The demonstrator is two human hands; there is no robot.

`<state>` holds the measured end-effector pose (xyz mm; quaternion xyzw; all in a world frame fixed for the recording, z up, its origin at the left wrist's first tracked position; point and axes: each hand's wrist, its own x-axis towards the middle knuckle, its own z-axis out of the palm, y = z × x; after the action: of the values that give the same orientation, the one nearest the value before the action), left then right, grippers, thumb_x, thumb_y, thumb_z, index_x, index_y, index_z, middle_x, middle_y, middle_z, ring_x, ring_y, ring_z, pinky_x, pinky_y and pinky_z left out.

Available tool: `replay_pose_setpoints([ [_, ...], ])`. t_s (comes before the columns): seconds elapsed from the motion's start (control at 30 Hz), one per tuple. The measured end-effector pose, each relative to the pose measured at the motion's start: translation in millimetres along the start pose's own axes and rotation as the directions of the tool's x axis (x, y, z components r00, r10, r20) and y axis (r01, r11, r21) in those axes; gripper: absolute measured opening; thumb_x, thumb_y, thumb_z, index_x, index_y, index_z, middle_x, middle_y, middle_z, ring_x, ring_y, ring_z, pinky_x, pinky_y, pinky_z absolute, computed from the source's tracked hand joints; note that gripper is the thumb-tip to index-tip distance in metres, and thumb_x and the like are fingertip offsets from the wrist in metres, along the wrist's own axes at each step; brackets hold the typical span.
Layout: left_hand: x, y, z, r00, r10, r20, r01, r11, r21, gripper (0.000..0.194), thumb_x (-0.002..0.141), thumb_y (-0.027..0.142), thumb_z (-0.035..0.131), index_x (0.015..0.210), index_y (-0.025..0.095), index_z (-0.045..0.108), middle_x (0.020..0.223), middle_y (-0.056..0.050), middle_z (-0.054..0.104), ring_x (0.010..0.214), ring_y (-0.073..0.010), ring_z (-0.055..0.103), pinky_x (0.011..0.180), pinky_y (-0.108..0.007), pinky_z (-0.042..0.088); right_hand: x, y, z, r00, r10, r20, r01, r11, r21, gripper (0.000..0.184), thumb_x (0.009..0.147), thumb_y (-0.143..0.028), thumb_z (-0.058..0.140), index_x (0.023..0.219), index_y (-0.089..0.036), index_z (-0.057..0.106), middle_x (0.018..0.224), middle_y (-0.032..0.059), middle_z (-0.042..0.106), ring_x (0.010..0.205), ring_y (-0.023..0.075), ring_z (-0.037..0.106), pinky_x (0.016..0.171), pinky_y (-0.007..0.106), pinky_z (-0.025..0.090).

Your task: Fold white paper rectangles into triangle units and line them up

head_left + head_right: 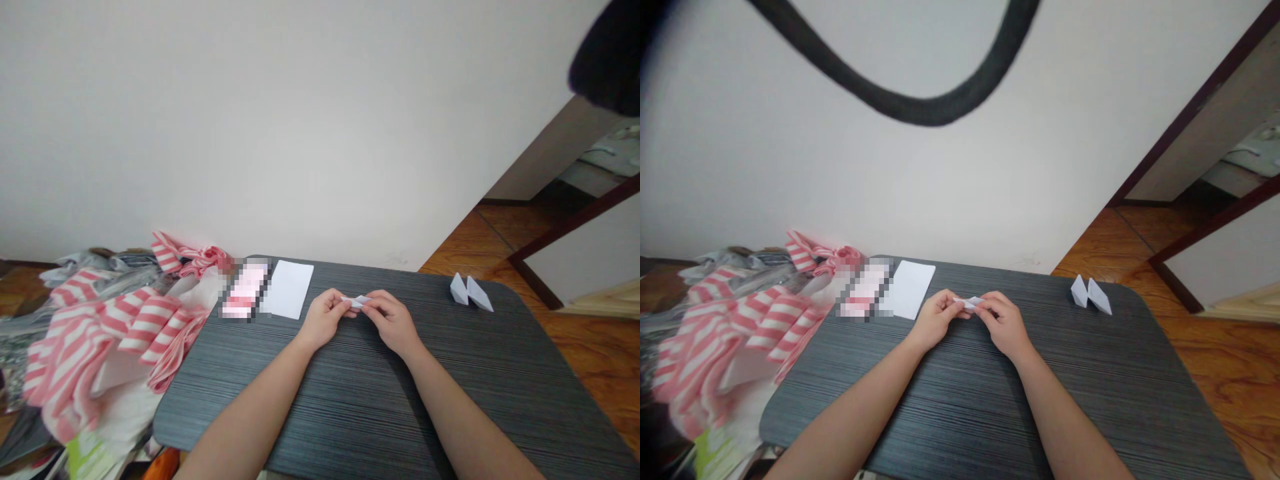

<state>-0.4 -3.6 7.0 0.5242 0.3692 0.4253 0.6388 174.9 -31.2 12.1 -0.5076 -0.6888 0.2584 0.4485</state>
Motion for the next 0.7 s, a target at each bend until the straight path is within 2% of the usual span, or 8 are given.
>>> replay_pose_setpoints([
  [0.2, 0.1, 0.0, 2.8, 1.000, -0.016, -0.002, 0.016, 0.995, -0.096, 0.025, 0.079, 0.038, 0.056, 0.083, 0.015, 0.047, 0.078, -0.004, 0.066, 0.074, -0.0161, 0.066, 0.073, -0.034, 0.054, 0.4, -0.9, 3.6, 0.998, 0.023, -0.056, -0.023, 1.000, 0.004, 0.015, 0.083, -0.030, 0.054, 0.078, -0.020, 0.066, 0.077, 0.0045, 0.060, 0.071, 0.0176, 0.056, 0.064, 0.030, 0.045],
  [0.37, 0.1, 0.2, 3.8, 1.000, -0.025, 0.013, 0.026, 0.992, -0.127, 0.026, 0.079, 0.038, 0.056, 0.086, 0.015, 0.046, 0.078, -0.005, 0.066, 0.072, -0.0163, 0.066, 0.072, -0.035, 0.054, -0.6, -1.2, 5.4, 0.996, 0.044, -0.071, -0.045, 0.999, -0.002, 0.014, 0.083, -0.030, 0.054, 0.079, -0.020, 0.064, 0.076, 0.0039, 0.060, 0.069, 0.0171, 0.056, 0.062, 0.028, 0.043],
  [0.47, 0.3, -0.5, 3.1, 0.999, -0.026, 0.032, 0.029, 0.993, -0.112, 0.025, 0.079, 0.036, 0.057, 0.088, 0.015, 0.047, 0.075, -0.004, 0.066, 0.070, -0.0154, 0.066, 0.071, -0.033, 0.053, -2.8, 3.0, 6.6, 0.988, 0.125, -0.086, -0.123, 0.992, 0.028, 0.014, 0.081, -0.031, 0.056, 0.087, -0.020, 0.061, 0.075, 0.0031, 0.060, 0.064, 0.0161, 0.055, 0.059, 0.027, 0.043],
  [0.53, 0.2, -1.4, 2.8, 0.999, -0.019, 0.047, 0.023, 0.996, -0.089, 0.026, 0.077, 0.034, 0.059, 0.090, 0.015, 0.048, 0.076, -0.004, 0.066, 0.071, -0.0153, 0.065, 0.070, -0.032, 0.053, -4.5, 6.0, 7.6, 0.979, 0.182, -0.096, -0.176, 0.982, 0.069, 0.020, 0.080, -0.032, 0.057, 0.096, -0.020, 0.058, 0.073, 0.0018, 0.060, 0.059, 0.0151, 0.054, 0.055, 0.026, 0.043],
  [0.7, 0.3, -4.7, 1.7, 0.999, -0.001, 0.046, 0.002, 1.000, -0.023, 0.026, 0.074, 0.030, 0.063, 0.088, 0.015, 0.048, 0.076, -0.005, 0.066, 0.069, -0.0143, 0.065, 0.069, -0.029, 0.051, -5.1, 6.0, 10.5, 0.973, 0.216, -0.075, -0.201, 0.964, 0.175, 0.027, 0.079, -0.033, 0.058, 0.103, -0.021, 0.055, 0.070, 0.0000, 0.055, 0.056, 0.0132, 0.052, 0.053, 0.025, 0.043],
])
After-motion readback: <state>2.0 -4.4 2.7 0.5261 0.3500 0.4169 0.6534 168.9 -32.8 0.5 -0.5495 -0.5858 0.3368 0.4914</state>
